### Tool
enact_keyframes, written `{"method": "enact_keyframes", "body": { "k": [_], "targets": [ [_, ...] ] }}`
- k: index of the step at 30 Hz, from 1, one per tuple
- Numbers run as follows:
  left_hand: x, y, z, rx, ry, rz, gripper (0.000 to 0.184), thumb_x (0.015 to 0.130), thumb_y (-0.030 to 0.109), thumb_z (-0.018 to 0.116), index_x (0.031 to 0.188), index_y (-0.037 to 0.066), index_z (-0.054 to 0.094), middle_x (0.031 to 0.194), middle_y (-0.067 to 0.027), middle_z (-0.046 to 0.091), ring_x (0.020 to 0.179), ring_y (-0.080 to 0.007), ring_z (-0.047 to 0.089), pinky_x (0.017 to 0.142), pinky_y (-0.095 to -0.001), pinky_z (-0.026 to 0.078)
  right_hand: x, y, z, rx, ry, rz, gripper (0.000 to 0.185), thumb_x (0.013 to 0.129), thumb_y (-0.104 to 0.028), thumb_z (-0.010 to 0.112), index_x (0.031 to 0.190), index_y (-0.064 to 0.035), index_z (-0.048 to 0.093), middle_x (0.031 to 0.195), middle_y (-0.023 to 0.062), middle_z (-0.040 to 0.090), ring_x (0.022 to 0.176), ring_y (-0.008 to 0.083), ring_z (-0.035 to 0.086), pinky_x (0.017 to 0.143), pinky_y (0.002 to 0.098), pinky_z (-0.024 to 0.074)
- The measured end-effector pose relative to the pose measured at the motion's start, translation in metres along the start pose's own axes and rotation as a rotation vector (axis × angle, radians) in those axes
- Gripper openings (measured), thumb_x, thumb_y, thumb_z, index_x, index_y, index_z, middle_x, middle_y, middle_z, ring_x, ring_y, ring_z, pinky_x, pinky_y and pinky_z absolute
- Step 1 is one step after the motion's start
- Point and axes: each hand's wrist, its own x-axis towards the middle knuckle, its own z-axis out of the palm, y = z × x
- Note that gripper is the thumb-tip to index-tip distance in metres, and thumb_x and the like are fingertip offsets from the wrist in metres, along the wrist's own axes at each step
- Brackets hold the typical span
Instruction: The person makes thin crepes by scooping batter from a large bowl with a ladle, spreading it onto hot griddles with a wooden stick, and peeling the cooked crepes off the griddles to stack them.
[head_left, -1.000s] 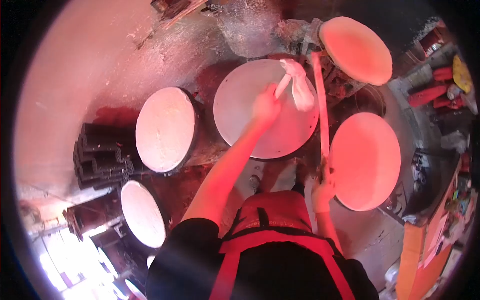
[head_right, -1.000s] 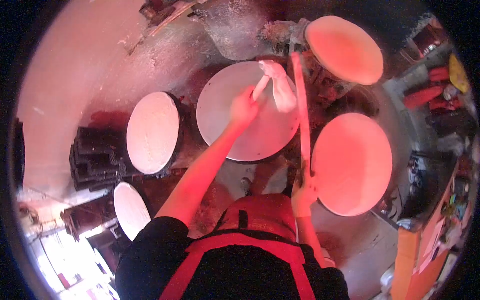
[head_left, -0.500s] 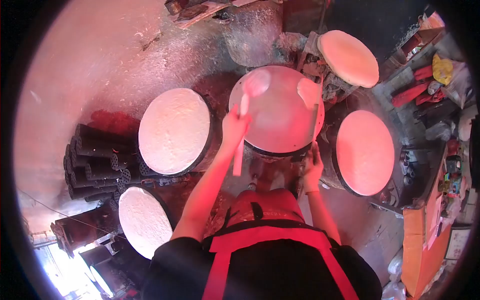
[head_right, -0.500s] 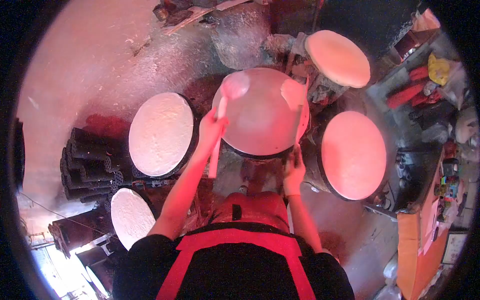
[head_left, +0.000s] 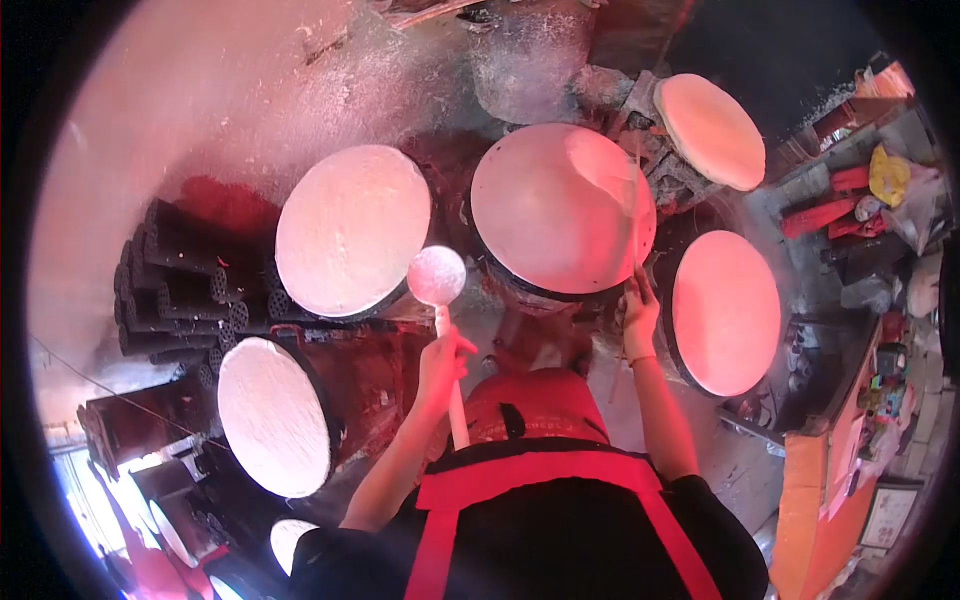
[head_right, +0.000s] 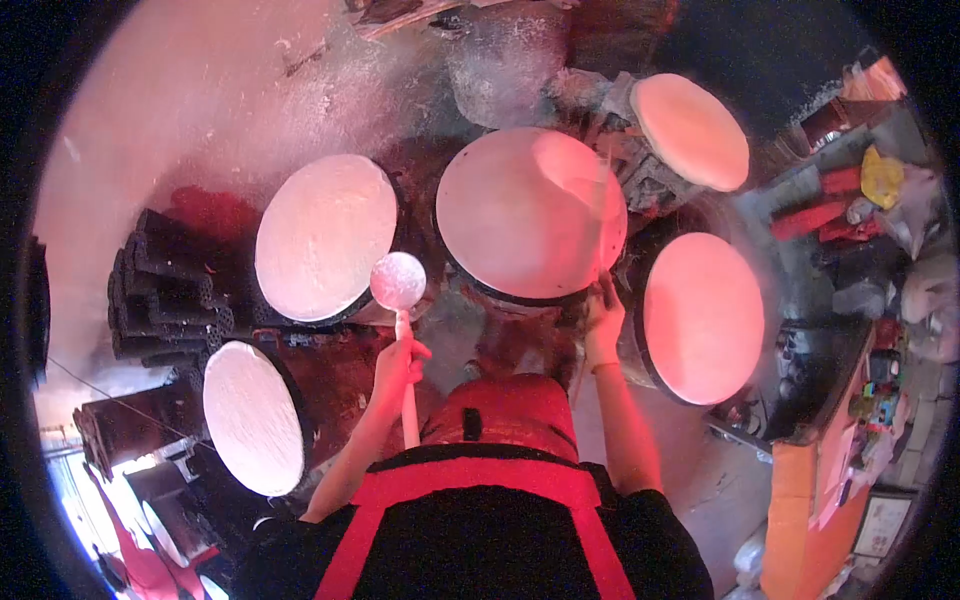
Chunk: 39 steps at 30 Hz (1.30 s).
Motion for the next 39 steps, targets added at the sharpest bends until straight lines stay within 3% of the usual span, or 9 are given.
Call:
{"method": "enact_keyframes", "body": {
  "k": [7, 11, 12, 16, 19, 20, 25, 31, 39],
  "targets": [
    [-0.027, -0.036, 0.025, -0.082, 0.11, -0.005, 0.029, 0.1, 0.028, 0.054, 0.085, 0.005, 0.062, 0.066, 0.0073, 0.042, 0.053, -0.0007, 0.035, 0.046, -0.0172, 0.028, 0.044, -0.019, 0.058, -0.107, -0.29, 0.097, 0.043, 0.098, -0.025, 0.053, 0.14, -0.0253, 0.05, 0.059, -0.0078, 0.039, 0.042, 0.005, 0.034, 0.039, 0.0228, 0.0251],
    [-0.043, -0.052, 0.048, -0.185, 0.182, 0.015, 0.028, 0.099, 0.029, 0.055, 0.087, 0.006, 0.064, 0.064, 0.0088, 0.038, 0.055, -0.0004, 0.034, 0.047, -0.0176, 0.026, 0.028, -0.068, 0.009, -0.158, -0.529, 0.227, 0.045, 0.095, -0.017, 0.051, 0.139, -0.0268, 0.052, 0.057, -0.0069, 0.036, 0.041, 0.0068, 0.033, 0.037, 0.0238, 0.0242],
    [-0.049, -0.053, 0.055, -0.187, 0.214, 0.015, 0.027, 0.099, 0.029, 0.054, 0.088, 0.006, 0.065, 0.065, 0.0084, 0.039, 0.055, -0.0006, 0.035, 0.047, -0.0177, 0.027, 0.025, -0.082, -0.009, -0.183, -0.46, 0.229, 0.038, 0.095, -0.018, 0.058, 0.133, -0.0164, 0.057, 0.057, -0.0046, 0.04, 0.042, 0.0075, 0.034, 0.039, 0.0244, 0.0284],
    [-0.06, -0.071, 0.076, -0.242, 0.346, 0.028, 0.029, 0.1, 0.027, 0.049, 0.09, 0.005, 0.065, 0.07, 0.0059, 0.041, 0.056, -0.0019, 0.037, 0.048, -0.0181, 0.029, 0.068, -0.082, -0.059, -0.083, -0.184, 0.18, 0.04, 0.098, -0.021, 0.055, 0.137, -0.0186, 0.053, 0.057, -0.0043, 0.043, 0.039, 0.0073, 0.036, 0.036, 0.026, 0.0264],
    [-0.066, -0.083, 0.092, -0.287, 0.37, 0.045, 0.031, 0.101, 0.026, 0.045, 0.09, 0.004, 0.065, 0.074, 0.0045, 0.042, 0.058, -0.0027, 0.038, 0.048, -0.0183, 0.03, 0.118, -0.063, -0.044, -0.297, -0.503, 0.101, 0.042, 0.098, -0.027, 0.057, 0.139, -0.0256, 0.052, 0.056, -0.006, 0.036, 0.038, 0.0064, 0.032, 0.035, 0.0239, 0.0254],
    [-0.068, -0.084, 0.099, -0.306, 0.384, 0.045, 0.031, 0.1, 0.025, 0.046, 0.09, 0.004, 0.065, 0.074, 0.0046, 0.042, 0.058, -0.0028, 0.038, 0.048, -0.0183, 0.03, 0.111, -0.075, -0.036, -0.313, -0.549, 0.231, 0.046, 0.097, -0.024, 0.057, 0.142, -0.0171, 0.048, 0.057, -0.006, 0.036, 0.039, 0.0053, 0.031, 0.036, 0.0235, 0.0248],
    [-0.075, -0.085, 0.132, -0.38, 0.442, 0.054, 0.031, 0.101, 0.025, 0.046, 0.092, 0.002, 0.064, 0.072, 0.0045, 0.04, 0.058, -0.0032, 0.037, 0.047, -0.0185, 0.029, 0.122, -0.057, -0.073, -0.243, -0.948, 0.196, 0.044, 0.097, -0.015, 0.053, 0.141, -0.0147, 0.049, 0.061, -0.0056, 0.04, 0.043, 0.0057, 0.032, 0.039, 0.0216, 0.0247],
    [-0.09, -0.088, 0.165, -0.412, 0.524, 0.053, 0.033, 0.103, 0.03, 0.046, 0.094, 0.003, 0.062, 0.066, 0.006, 0.037, 0.054, -0.0033, 0.034, 0.047, -0.0191, 0.027, 0.18, -0.109, -0.077, -0.307, -0.573, 0.127, 0.043, 0.092, -0.008, 0.046, 0.135, -0.009, 0.054, 0.057, -0.0053, 0.042, 0.036, 0.0052, 0.033, 0.034, 0.0242, 0.0253],
    [-0.124, -0.099, 0.211, -0.339, 0.666, 0.031, 0.033, 0.103, 0.028, 0.046, 0.095, 0.002, 0.063, 0.065, 0.0061, 0.038, 0.053, -0.0035, 0.034, 0.047, -0.0199, 0.028, 0.199, -0.143, -0.095, -0.527, -1.148, 0.331, 0.044, 0.087, -0.001, 0.048, 0.131, -0.0033, 0.054, 0.059, -0.0035, 0.045, 0.038, 0.0085, 0.037, 0.036, 0.0248, 0.0269]
  ]
}}
